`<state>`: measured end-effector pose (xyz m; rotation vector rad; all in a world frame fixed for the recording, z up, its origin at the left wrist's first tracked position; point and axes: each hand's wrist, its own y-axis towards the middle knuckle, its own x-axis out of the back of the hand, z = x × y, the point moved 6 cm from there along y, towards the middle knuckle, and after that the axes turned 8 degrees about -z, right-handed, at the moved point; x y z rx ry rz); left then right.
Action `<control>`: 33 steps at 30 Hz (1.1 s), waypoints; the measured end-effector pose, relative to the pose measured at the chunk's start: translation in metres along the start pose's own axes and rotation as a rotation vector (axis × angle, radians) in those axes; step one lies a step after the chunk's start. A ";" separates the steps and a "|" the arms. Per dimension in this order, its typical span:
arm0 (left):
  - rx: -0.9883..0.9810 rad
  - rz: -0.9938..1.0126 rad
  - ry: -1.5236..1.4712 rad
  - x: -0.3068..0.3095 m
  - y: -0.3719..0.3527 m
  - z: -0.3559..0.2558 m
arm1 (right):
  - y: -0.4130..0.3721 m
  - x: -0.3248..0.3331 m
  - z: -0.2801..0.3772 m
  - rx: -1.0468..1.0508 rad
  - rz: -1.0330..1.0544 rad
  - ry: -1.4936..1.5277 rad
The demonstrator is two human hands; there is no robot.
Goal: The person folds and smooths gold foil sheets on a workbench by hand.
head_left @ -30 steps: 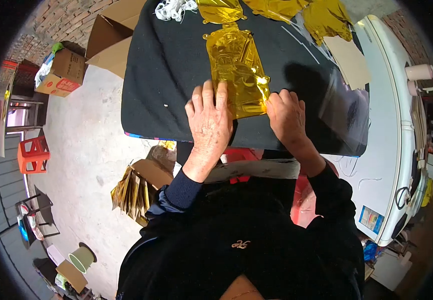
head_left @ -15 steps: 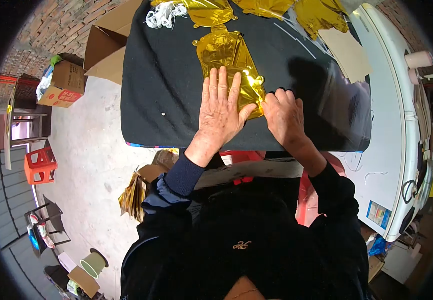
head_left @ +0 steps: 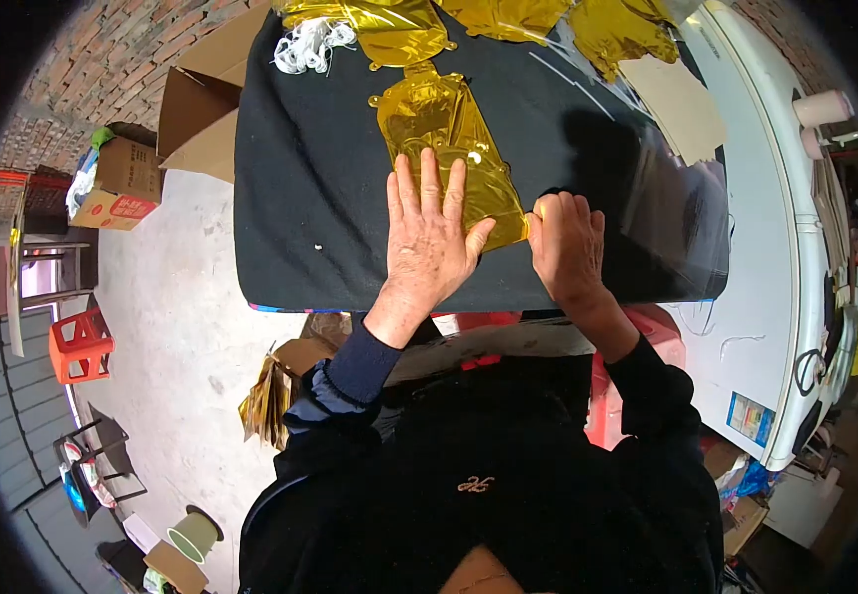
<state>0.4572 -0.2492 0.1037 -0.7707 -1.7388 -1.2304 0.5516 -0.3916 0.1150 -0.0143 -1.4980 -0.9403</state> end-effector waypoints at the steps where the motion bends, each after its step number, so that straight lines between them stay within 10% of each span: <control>1: 0.000 0.000 -0.005 0.000 0.000 0.000 | 0.001 0.003 0.000 0.006 -0.011 0.019; 33: 0.028 -0.044 -0.094 0.001 -0.002 0.003 | 0.053 -0.038 0.026 -0.035 0.013 0.068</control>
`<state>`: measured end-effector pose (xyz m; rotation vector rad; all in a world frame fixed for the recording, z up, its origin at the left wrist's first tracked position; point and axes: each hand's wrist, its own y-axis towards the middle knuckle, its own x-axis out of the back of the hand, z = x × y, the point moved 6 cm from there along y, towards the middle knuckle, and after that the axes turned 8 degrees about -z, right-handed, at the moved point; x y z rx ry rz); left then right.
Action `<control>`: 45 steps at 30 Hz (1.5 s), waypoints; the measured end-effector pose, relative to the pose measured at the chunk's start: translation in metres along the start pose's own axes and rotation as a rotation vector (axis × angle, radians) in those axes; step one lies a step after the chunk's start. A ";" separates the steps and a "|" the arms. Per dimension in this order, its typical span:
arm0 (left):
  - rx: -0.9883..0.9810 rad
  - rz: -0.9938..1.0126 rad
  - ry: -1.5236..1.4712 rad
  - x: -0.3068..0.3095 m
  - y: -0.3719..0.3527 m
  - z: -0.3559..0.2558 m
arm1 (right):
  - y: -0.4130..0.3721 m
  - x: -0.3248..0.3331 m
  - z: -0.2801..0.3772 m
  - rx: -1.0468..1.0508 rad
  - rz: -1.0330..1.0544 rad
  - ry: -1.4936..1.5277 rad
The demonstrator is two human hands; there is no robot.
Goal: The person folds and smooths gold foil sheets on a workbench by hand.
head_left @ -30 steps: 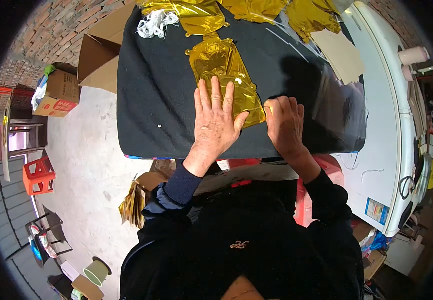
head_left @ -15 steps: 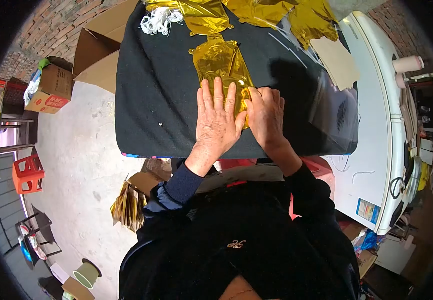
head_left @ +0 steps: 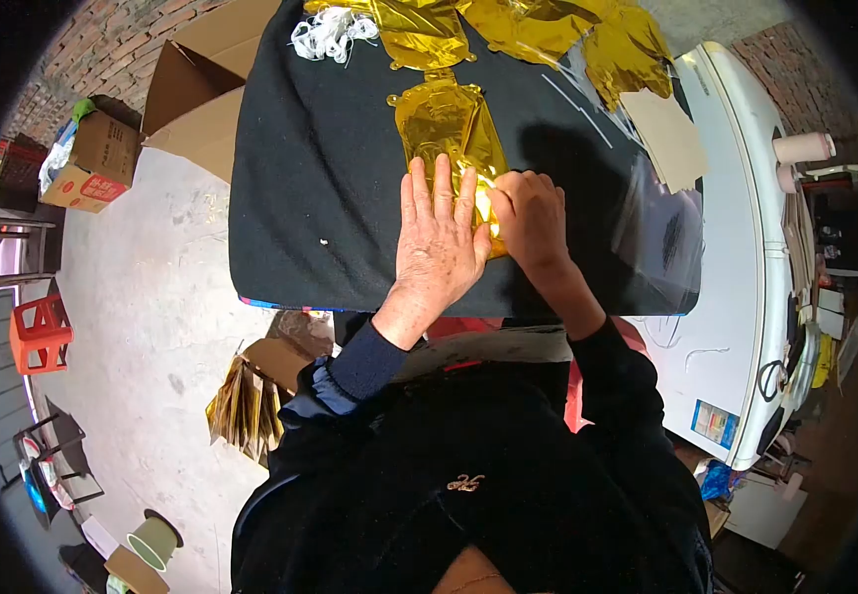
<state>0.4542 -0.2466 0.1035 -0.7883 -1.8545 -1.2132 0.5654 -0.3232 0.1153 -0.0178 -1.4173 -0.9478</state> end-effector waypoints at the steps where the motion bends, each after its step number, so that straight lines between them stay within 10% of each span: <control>1: 0.002 0.002 -0.005 0.000 0.000 0.000 | 0.003 -0.005 -0.005 -0.042 0.066 0.069; 9: 0.011 0.016 0.012 -0.002 0.000 0.001 | 0.020 -0.015 -0.022 -0.185 0.432 0.520; 30: -0.008 -0.016 -0.011 0.002 0.002 -0.001 | 0.035 0.007 0.001 0.413 0.198 -0.114; 36: -0.015 -0.005 0.011 0.001 0.001 -0.001 | -0.009 0.042 -0.008 0.370 -0.003 0.297; 45: -0.029 0.019 0.069 -0.001 0.001 -0.001 | -0.057 0.049 0.003 0.269 0.212 0.139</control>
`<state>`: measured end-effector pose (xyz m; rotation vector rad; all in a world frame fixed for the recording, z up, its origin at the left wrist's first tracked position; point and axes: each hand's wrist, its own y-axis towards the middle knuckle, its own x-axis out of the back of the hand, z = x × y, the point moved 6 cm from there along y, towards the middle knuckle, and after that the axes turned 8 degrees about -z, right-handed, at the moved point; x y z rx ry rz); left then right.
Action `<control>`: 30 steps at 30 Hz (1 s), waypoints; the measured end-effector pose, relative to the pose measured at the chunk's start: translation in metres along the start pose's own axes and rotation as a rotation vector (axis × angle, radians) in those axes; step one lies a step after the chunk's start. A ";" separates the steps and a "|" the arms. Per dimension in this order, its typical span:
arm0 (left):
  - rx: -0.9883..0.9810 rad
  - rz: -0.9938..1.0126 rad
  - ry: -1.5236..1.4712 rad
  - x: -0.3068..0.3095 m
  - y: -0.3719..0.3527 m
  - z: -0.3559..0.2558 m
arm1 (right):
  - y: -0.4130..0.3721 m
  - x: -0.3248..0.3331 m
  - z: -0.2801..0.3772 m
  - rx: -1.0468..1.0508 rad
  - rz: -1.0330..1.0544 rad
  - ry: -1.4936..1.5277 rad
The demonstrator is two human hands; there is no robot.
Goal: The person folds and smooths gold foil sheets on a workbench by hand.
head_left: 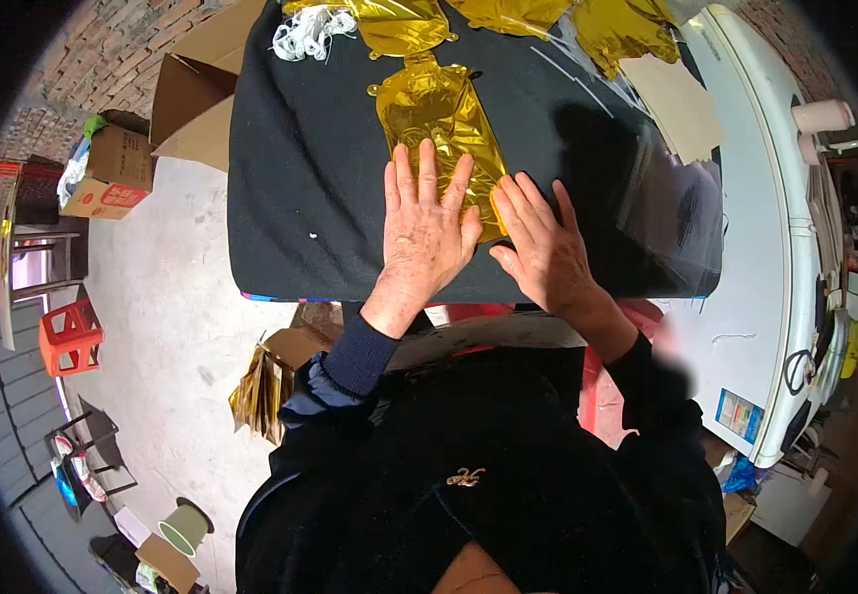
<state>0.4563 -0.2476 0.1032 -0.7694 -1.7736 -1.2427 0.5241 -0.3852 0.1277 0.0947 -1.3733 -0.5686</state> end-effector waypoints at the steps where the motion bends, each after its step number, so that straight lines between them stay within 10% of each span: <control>1: 0.000 0.003 0.005 0.000 0.000 0.000 | -0.001 0.001 -0.001 -0.006 -0.013 -0.030; 30: -0.266 0.142 -0.116 0.013 -0.003 0.001 | -0.012 -0.027 0.031 -0.104 0.232 -0.037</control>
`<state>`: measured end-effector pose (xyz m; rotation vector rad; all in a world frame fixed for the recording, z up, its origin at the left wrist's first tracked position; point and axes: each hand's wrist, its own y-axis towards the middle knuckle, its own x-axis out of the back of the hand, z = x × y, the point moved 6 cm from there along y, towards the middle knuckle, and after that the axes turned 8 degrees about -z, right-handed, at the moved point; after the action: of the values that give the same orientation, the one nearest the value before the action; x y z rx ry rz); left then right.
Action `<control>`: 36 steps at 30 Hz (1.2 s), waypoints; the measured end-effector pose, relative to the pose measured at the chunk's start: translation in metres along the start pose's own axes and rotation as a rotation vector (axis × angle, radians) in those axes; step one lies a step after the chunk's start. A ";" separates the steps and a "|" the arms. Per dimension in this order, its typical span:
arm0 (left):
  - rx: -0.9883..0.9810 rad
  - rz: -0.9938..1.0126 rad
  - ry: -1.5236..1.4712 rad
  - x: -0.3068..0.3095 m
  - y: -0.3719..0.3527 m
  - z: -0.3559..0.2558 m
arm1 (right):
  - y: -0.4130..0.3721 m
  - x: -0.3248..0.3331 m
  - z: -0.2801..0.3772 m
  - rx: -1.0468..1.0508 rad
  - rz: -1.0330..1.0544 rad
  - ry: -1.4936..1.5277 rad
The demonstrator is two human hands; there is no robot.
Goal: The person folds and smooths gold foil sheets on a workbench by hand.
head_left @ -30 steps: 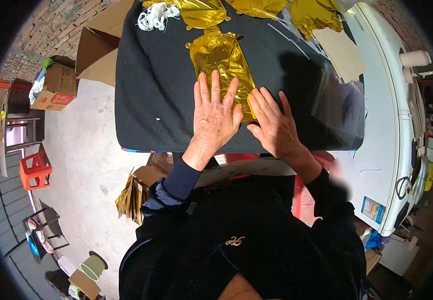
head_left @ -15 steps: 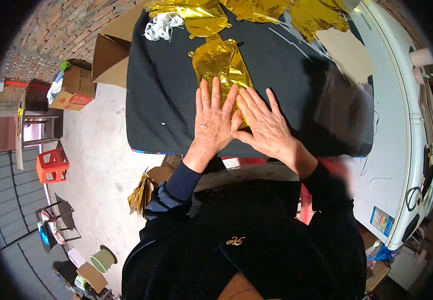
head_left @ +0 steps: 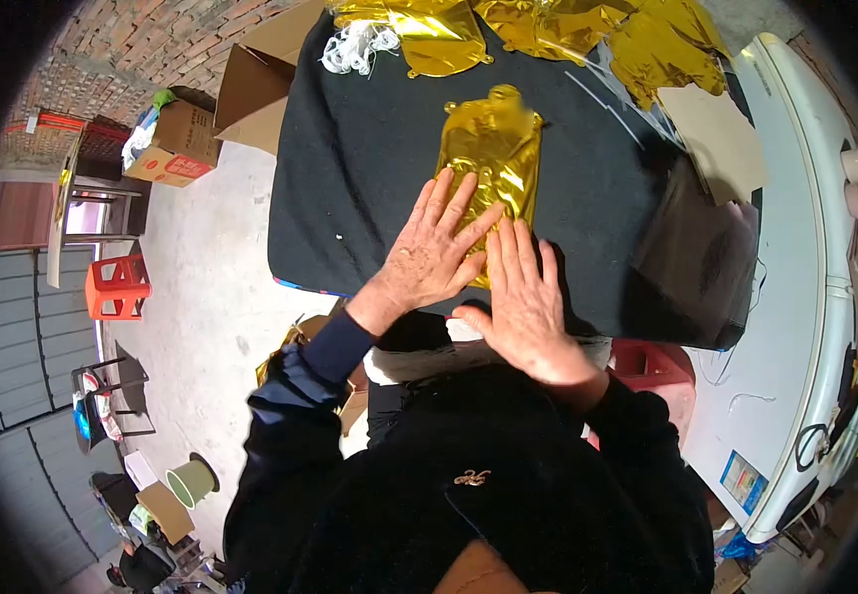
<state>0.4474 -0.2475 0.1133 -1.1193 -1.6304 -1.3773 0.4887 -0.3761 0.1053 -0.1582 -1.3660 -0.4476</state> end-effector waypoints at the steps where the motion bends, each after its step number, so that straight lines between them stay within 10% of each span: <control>1: -0.061 0.024 -0.031 0.003 0.000 0.000 | -0.008 0.003 0.004 -0.013 -0.029 0.033; 12: -0.462 0.235 -0.219 -0.002 0.005 0.017 | 0.081 0.032 -0.046 0.383 -0.315 0.033; 26: -0.587 0.319 -0.304 -0.003 0.014 0.022 | 0.145 0.029 -0.080 0.303 0.508 0.225; 36: -0.691 0.408 -0.328 -0.004 0.020 0.021 | 0.148 0.024 -0.074 0.324 0.696 0.153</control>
<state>0.4678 -0.2264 0.1137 -2.0379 -1.0316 -1.5678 0.6177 -0.2739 0.1353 -0.3086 -1.1274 0.3370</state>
